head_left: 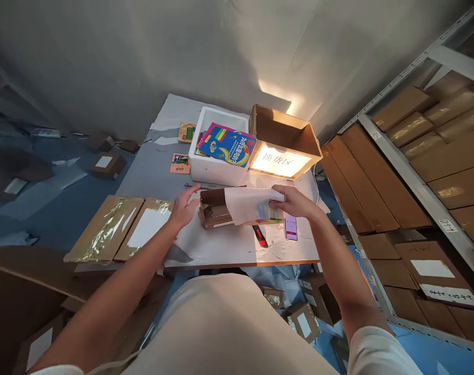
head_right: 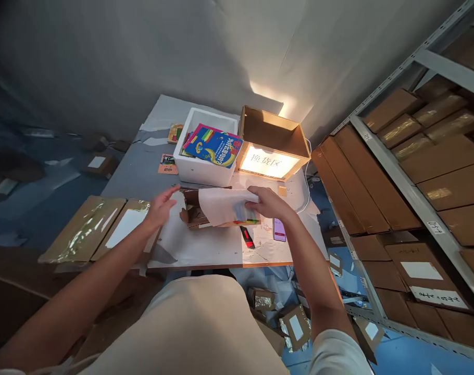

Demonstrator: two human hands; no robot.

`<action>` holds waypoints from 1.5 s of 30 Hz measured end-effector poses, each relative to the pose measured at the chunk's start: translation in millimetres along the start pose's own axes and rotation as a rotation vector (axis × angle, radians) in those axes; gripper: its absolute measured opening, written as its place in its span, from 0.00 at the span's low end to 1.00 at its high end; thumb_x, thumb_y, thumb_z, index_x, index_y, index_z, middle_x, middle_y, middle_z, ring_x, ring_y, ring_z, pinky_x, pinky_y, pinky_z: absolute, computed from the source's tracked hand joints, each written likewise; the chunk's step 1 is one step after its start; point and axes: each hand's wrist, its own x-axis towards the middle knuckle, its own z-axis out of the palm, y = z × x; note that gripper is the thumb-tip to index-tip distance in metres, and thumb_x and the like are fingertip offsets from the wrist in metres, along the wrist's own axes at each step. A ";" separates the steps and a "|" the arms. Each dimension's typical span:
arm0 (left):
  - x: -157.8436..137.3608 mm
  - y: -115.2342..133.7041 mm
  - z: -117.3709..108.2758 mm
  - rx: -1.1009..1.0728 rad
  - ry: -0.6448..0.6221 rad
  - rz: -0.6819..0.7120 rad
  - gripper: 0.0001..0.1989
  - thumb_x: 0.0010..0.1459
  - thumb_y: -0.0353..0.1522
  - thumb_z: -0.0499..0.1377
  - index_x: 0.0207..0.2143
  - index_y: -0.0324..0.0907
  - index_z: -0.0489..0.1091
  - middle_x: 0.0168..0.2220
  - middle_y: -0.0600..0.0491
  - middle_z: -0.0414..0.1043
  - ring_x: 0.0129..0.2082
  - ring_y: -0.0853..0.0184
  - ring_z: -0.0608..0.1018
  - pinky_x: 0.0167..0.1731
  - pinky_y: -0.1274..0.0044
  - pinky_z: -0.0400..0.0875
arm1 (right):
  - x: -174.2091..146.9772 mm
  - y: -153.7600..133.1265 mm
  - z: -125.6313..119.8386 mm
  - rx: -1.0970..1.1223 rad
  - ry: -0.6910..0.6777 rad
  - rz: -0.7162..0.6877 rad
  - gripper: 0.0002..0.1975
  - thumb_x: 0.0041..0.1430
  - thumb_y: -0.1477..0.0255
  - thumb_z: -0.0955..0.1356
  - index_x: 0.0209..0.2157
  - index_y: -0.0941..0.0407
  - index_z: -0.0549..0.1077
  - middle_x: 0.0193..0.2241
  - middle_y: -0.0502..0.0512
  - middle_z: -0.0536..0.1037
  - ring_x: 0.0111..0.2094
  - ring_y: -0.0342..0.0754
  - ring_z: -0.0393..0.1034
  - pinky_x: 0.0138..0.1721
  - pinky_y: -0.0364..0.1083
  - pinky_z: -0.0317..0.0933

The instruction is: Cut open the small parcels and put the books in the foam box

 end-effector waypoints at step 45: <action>-75.8 -12.8 36.0 -0.130 0.032 -0.073 0.37 0.53 0.40 0.57 0.63 0.36 0.54 0.65 0.37 0.53 0.65 0.50 0.58 0.60 0.58 0.56 | -34.9 -14.4 161.0 1.264 0.568 0.351 0.22 0.50 0.54 0.70 0.40 0.53 0.66 0.37 0.53 0.78 0.33 0.47 0.76 0.18 0.41 0.69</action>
